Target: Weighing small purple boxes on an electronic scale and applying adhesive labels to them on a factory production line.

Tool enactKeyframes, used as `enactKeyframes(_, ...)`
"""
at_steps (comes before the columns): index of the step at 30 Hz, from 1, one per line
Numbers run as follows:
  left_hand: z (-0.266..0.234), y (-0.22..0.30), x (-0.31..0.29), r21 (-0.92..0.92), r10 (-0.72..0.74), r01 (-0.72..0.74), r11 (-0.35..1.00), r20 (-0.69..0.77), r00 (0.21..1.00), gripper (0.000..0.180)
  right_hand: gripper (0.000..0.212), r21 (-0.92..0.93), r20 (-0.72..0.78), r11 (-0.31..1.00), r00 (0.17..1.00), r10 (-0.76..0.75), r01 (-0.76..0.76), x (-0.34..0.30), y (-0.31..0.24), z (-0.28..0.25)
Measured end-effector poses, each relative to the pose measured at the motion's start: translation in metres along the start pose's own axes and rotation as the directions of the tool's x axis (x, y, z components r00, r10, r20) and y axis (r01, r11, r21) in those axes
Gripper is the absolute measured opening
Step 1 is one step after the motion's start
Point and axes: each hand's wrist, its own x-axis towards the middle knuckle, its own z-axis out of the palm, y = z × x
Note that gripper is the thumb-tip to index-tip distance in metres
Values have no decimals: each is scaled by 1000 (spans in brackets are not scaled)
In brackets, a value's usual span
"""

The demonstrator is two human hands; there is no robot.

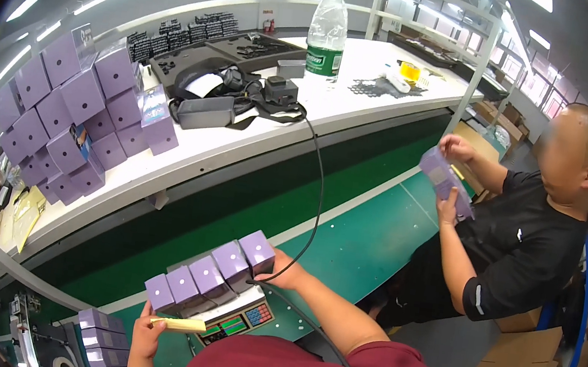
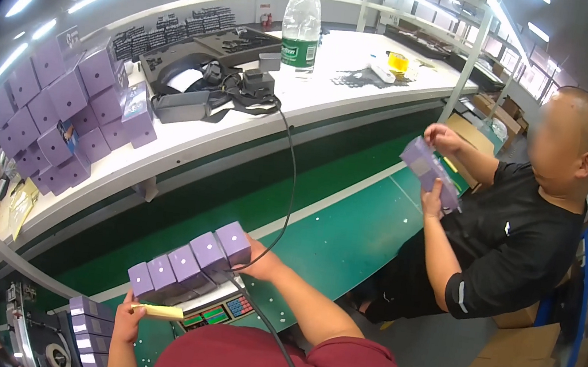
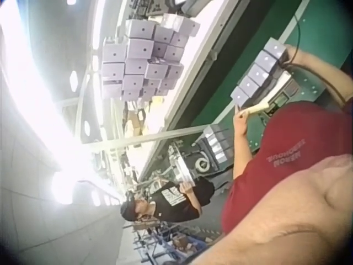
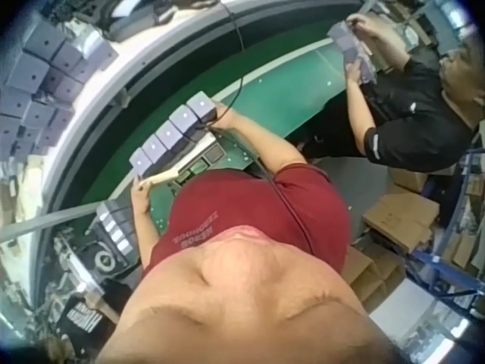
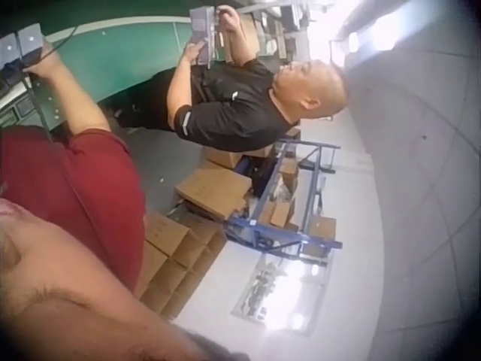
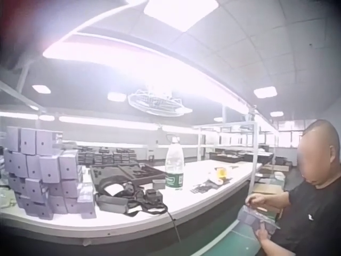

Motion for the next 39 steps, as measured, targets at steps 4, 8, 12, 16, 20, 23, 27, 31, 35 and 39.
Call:
enactKeyframes(4, 1, 14, -12, -46, -69, 71, 996, 53, 996, 29, 79, 47, 110, 960, 957, 269, -275, -6, 13, 1)
enactKeyframes(8, 7, -3, -3, 58, 53, -57, 997, 65, 996, 37, 68, -1, 102, 958, 953, 284, -285, -4, 26, -8)
enactKeyframes(12, 10, -4, -12, -63, 56, -50, 997, 98, 994, 23, 27, 1, 2, 964, 964, 265, -265, 2, -14, 2)
enactKeyframes(16, 12, 3, -15, -87, 42, -32, 996, 106, 993, 24, 22, -41, 66, 961, 959, 277, -275, 5, -18, 5)
enactKeyframes(20, 13, 7, -16, -149, 10, 7, 989, 115, 993, 19, 49, -26, 104, 957, 951, 290, -289, 6, -1, 13)
enactKeyframes(23, 12, 11, -13, -172, 31, -8, 985, 130, 991, 19, 47, -88, 112, 959, 954, 277, -268, 4, 7, 12)
enactKeyframes(27, -1, 17, -14, -175, 54, -34, 984, 112, 992, 20, 44, -121, 73, 951, 953, 294, -284, 1, -8, 14)
enactKeyframes(31, -31, 21, -20, -316, 120, -91, 945, 75, 990, 20, 41, -136, 17, 944, 952, 307, -302, -6, -7, 14)
enactKeyframes(35, -54, 24, -31, -344, 134, -128, 930, -7, 991, 13, 44, -141, 32, 911, 918, 395, -387, -5, -17, 13)
enactKeyframes(39, -62, 20, -37, -319, 119, -124, 940, -37, 992, 16, 48, -120, 40, 914, 918, 394, -387, -5, -18, 16)
